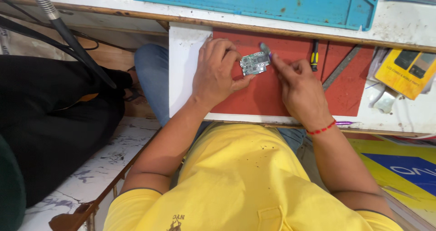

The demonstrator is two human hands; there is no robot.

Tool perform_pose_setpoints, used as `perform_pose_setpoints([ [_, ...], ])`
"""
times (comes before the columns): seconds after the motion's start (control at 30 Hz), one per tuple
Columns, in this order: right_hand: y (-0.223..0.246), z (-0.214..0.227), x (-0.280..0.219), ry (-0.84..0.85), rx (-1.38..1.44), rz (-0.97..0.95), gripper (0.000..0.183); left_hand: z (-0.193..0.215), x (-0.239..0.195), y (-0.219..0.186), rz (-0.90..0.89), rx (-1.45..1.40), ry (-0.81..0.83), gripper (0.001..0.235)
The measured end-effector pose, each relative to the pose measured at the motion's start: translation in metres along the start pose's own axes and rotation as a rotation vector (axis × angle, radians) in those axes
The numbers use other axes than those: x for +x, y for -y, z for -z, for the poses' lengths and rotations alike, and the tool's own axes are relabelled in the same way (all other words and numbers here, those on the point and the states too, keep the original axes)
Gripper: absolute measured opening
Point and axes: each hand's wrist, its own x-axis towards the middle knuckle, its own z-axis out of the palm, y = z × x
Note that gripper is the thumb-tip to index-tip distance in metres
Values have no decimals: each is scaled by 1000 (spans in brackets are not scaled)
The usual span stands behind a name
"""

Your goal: The person cleans a small circuit board by repeatedly rubbing its surface with a toothbrush and then using a handheld air blower to remove debris. The board is held in place on a red mat while the person works on it.

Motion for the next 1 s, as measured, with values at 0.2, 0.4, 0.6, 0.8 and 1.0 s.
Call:
perform_pose_setpoints([
  [0.2, 4, -5, 2, 70, 53, 68, 61, 3, 1, -2, 23, -6, -13, 48],
  [0.4, 7, -5, 5, 233, -37, 7, 57, 4, 1, 1, 20, 3, -25, 49],
  [0.6, 18, 5, 1, 89, 70, 143, 66, 16, 7, -12, 1, 14, 12, 51],
  [0.8, 11, -7, 6, 96, 23, -147, 47, 10, 1, -11, -29, 50, 24, 49],
  [1.0, 6, -9, 5, 22, 87, -110, 42, 9, 6, -10, 18, 42, 12, 46],
])
